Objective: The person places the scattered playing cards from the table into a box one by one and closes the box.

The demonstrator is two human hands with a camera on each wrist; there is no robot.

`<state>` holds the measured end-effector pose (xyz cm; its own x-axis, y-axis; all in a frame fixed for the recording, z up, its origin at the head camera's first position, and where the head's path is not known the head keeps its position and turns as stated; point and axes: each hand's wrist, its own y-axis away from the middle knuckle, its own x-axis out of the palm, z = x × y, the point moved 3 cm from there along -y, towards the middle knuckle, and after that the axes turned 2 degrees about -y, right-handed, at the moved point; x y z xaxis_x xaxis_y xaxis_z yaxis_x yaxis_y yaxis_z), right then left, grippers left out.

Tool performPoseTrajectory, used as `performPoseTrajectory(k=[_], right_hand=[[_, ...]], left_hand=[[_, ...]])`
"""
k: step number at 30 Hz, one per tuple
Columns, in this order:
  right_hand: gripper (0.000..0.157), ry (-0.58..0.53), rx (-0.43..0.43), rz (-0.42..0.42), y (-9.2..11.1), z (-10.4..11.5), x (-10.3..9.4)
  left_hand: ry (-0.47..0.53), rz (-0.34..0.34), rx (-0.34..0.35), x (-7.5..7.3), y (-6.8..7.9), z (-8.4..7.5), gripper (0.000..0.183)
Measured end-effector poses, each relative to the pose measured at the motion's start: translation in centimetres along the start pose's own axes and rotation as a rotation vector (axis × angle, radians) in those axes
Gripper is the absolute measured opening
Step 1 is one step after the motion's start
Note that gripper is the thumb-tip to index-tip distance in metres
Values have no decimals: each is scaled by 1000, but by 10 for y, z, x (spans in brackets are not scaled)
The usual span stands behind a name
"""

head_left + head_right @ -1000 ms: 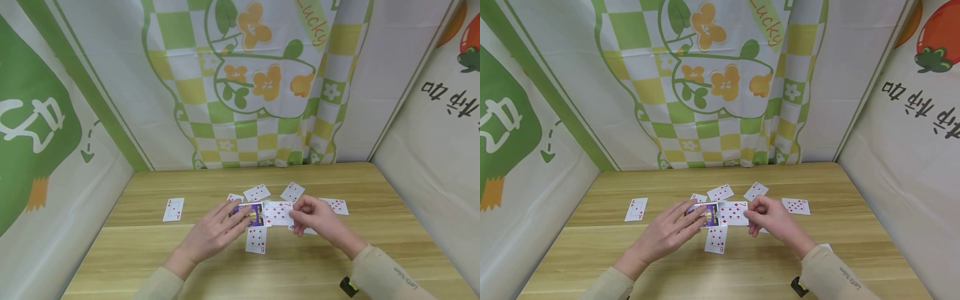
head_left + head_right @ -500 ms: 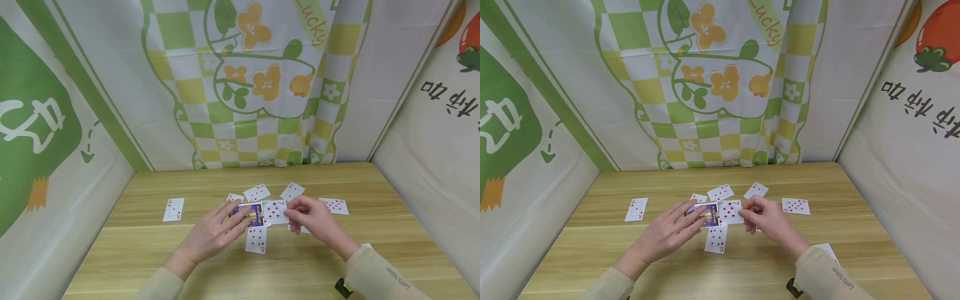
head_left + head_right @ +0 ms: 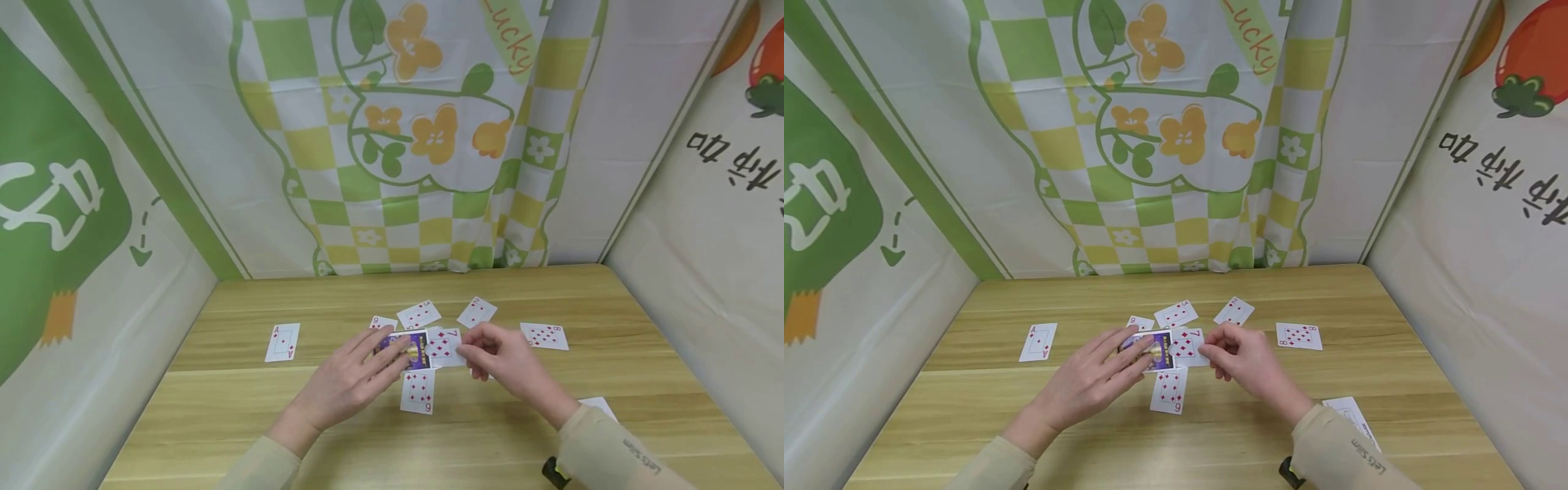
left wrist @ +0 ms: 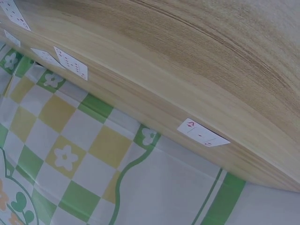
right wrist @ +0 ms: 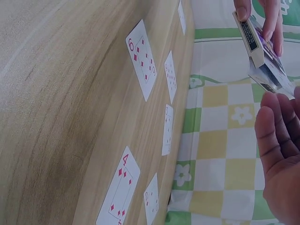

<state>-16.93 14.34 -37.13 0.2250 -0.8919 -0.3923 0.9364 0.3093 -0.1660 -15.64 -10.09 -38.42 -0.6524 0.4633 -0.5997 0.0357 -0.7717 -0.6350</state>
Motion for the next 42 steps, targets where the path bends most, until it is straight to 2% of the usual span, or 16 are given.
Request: performPoseTrajectory(k=[4, 11, 13, 21, 28, 36, 42], right_hand=[[7, 26, -46, -1, 1, -1, 0], [7, 58, -89, -6, -5, -29, 2], [6, 65, -102, -10, -6, -32, 2], [5, 123, -157, -18, -6, -31, 6], [6, 135, -165, -3, -7, -31, 9], [8, 136, -211, -3, -6, -32, 11], [11, 158, -207, -7, -5, -32, 13]], left_hand=[[2, 3, -3, 1, 1, 0, 31], [-1, 2, 7, -2, -2, -1, 30], [1, 0, 9, -2, -2, -1, 30], [8, -5, 8, -2, -3, 0, 30], [21, -6, 2, -1, -3, -1, 29], [19, -3, 2, 2, -2, -1, 31], [26, 4, -2, 4, 0, -1, 33]])
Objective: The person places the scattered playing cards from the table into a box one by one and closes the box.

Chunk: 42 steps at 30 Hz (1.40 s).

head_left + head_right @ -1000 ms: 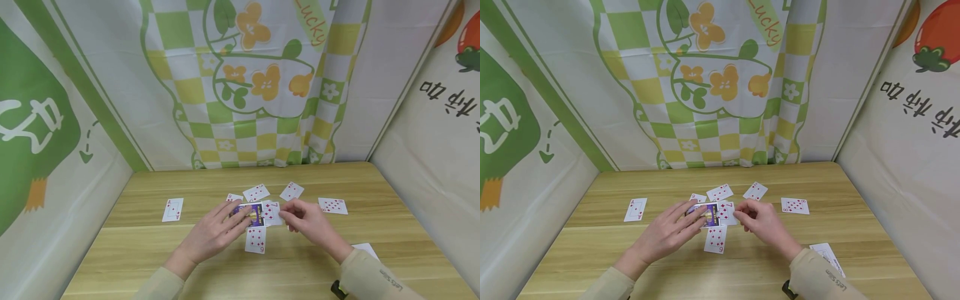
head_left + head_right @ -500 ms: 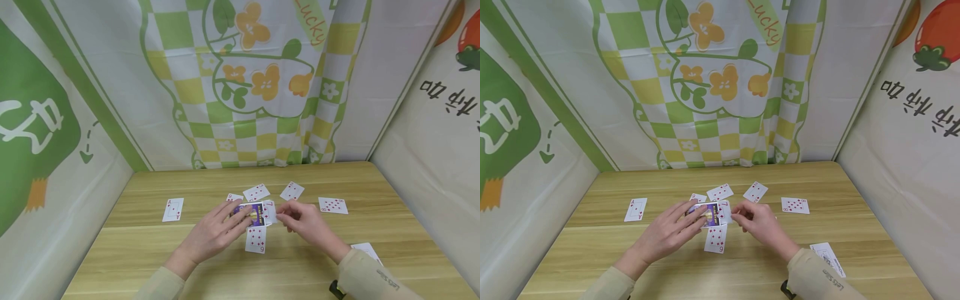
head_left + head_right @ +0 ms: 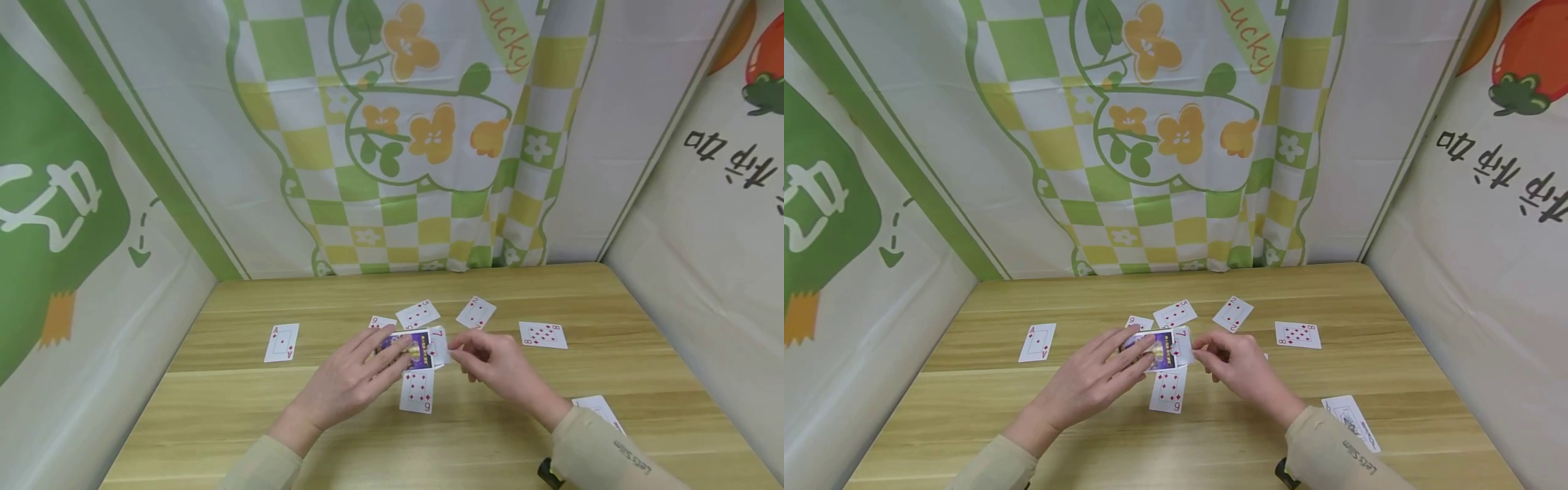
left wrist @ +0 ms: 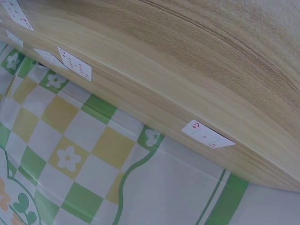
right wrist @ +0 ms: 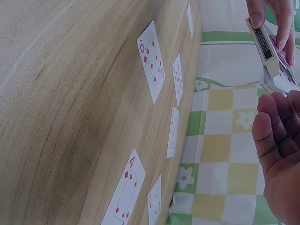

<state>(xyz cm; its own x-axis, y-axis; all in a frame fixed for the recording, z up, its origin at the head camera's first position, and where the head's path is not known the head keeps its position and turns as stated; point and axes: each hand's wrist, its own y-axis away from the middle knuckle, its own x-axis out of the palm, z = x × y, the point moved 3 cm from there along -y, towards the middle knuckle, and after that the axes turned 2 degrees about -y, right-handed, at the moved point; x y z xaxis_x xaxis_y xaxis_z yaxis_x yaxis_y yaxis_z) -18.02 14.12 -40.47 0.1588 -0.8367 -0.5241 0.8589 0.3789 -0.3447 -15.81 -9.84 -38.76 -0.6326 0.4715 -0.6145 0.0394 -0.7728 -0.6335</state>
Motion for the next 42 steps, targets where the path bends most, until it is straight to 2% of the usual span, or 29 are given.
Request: performPoseTrajectory(k=[5, 12, 15, 20, 32, 42], right_hand=[[12, 10, -46, 7, 1, 0, 0], [16, 100, -245, 6, 1, 4, 1], [17, 133, -289, 9, 1, 3, 3], [19, 134, -315, 13, 1, 3, 5], [26, 167, -245, 114, 2, 1, 8], [29, 140, -327, 154, 6, 1, 2]], left_hand=[[-10, -5, 5, -2, -2, 0, 32], [-23, -5, 6, -6, -4, 0, 29], [-23, -6, 4, -6, -5, 0, 28], [-13, -20, 1, -4, -4, -1, 27], [-24, -21, 14, -7, -6, 0, 27], [-10, -27, 4, -6, -5, -1, 26]])
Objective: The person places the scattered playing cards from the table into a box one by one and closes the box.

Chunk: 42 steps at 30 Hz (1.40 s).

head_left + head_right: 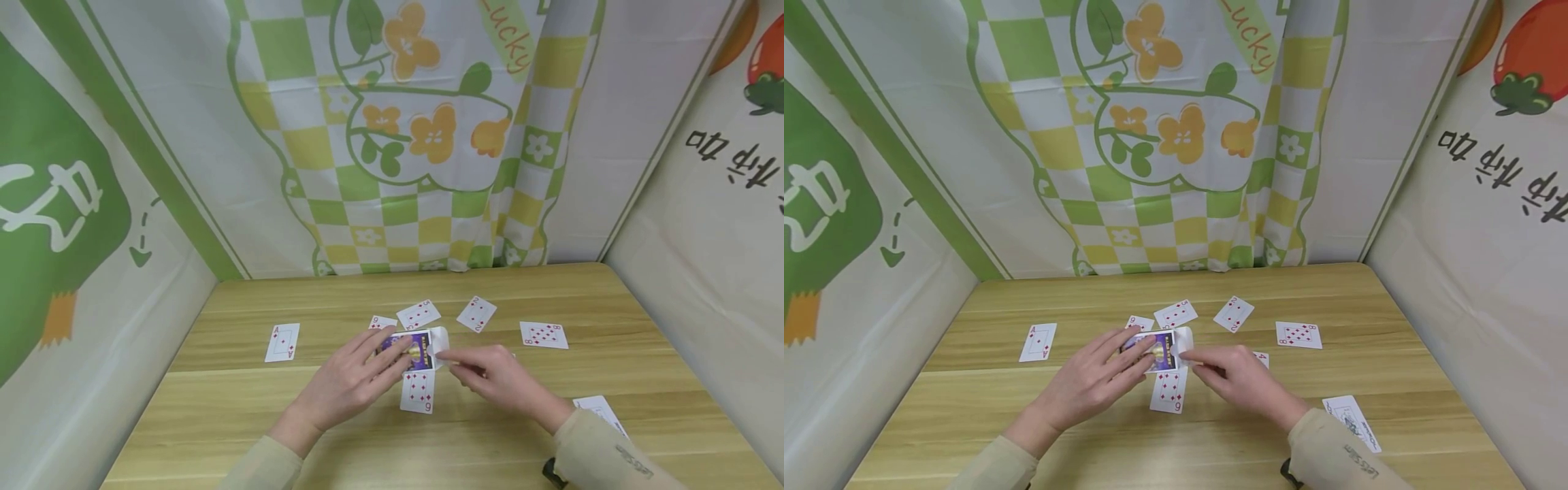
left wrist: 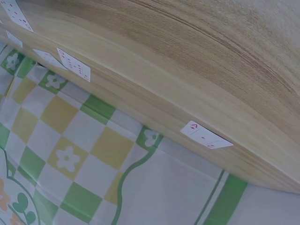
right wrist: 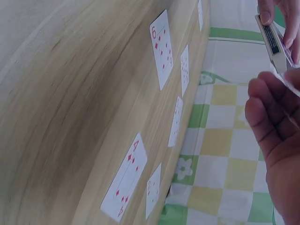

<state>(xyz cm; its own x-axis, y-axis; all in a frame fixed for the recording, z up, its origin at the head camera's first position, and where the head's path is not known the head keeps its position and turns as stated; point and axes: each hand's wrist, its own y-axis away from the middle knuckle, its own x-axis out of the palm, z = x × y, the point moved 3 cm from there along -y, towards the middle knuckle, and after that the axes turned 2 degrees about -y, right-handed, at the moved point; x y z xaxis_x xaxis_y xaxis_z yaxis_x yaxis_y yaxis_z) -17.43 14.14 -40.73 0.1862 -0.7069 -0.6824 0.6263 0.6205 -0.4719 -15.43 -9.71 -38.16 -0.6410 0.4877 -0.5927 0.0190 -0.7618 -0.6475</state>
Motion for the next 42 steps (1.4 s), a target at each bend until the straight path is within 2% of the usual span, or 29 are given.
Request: performPoseTrajectory(k=[3, 7, 16, 26, 29, 36, 39, 42], right_hand=[[30, -42, -31, 1, 5, -1, -5], [28, -71, -6, 1, 16, -7, -16], [30, -39, 224, 202, 55, -37, -47], [44, 24, 465, 316, 89, -62, -74], [48, 58, 460, 340, 95, -63, -80], [57, 175, 351, 381, 112, -70, -89], [67, 206, 385, 425, 122, -75, -90], [76, 182, 465, 450, 130, -78, -91]], left_hand=[[6, -2, -6, 1, 2, 0, 27], [6, -1, -9, 2, 5, 0, 28], [-4, 9, -3, 1, 9, 1, 28], [-14, 17, -1, -2, 11, 1, 29], [-22, 15, -1, -2, 11, 1, 28], [1, 6, -12, -1, 13, 2, 27], [-3, 5, -12, 0, 15, 3, 27], [-1, 4, -13, 0, 16, 3, 28]])
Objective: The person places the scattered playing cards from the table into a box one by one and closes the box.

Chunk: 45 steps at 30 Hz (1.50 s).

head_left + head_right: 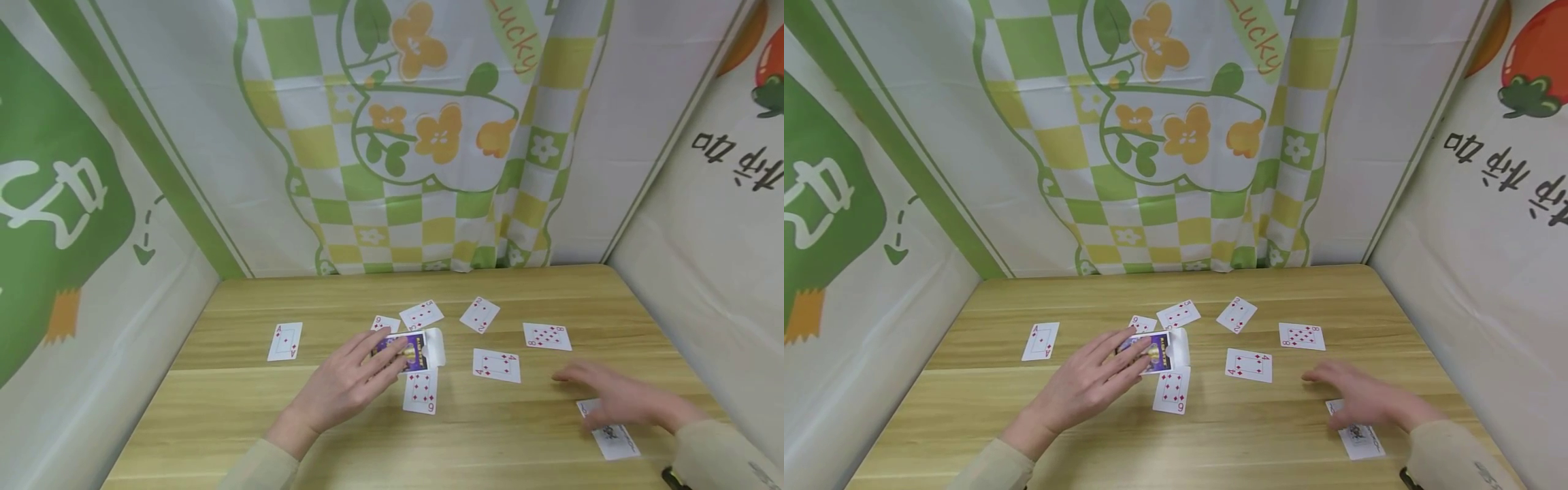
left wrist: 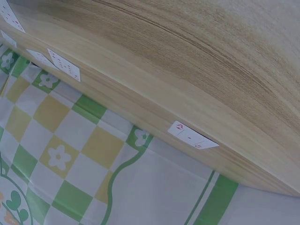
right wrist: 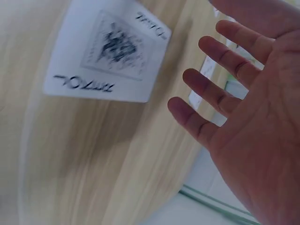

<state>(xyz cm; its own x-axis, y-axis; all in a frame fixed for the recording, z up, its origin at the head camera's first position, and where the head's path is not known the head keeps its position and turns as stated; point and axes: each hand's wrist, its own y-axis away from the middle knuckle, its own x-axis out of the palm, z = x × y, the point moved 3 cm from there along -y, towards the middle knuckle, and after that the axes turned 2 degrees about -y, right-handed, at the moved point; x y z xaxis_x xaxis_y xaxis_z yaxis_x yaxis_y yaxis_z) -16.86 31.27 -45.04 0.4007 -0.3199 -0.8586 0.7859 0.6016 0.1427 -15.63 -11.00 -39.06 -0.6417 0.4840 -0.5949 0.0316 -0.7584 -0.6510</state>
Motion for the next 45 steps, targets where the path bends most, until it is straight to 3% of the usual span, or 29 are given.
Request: performPoseTrajectory(k=[5, 21, 35, 45], right_hand=[[89, -39, 56, 33, 7, -7, 7], [105, 131, 32, 53, 9, -21, 17], [82, 191, -6, -65, 9, -20, 15], [70, 231, -36, -101, 6, -22, 17]], left_hand=[[-5, -2, 6, -2, -1, 0, 27], [-18, -2, 10, -4, -3, -1, 27], [-16, -13, 7, -5, -6, -2, 25], [-10, -6, 0, -4, -5, -2, 26]])
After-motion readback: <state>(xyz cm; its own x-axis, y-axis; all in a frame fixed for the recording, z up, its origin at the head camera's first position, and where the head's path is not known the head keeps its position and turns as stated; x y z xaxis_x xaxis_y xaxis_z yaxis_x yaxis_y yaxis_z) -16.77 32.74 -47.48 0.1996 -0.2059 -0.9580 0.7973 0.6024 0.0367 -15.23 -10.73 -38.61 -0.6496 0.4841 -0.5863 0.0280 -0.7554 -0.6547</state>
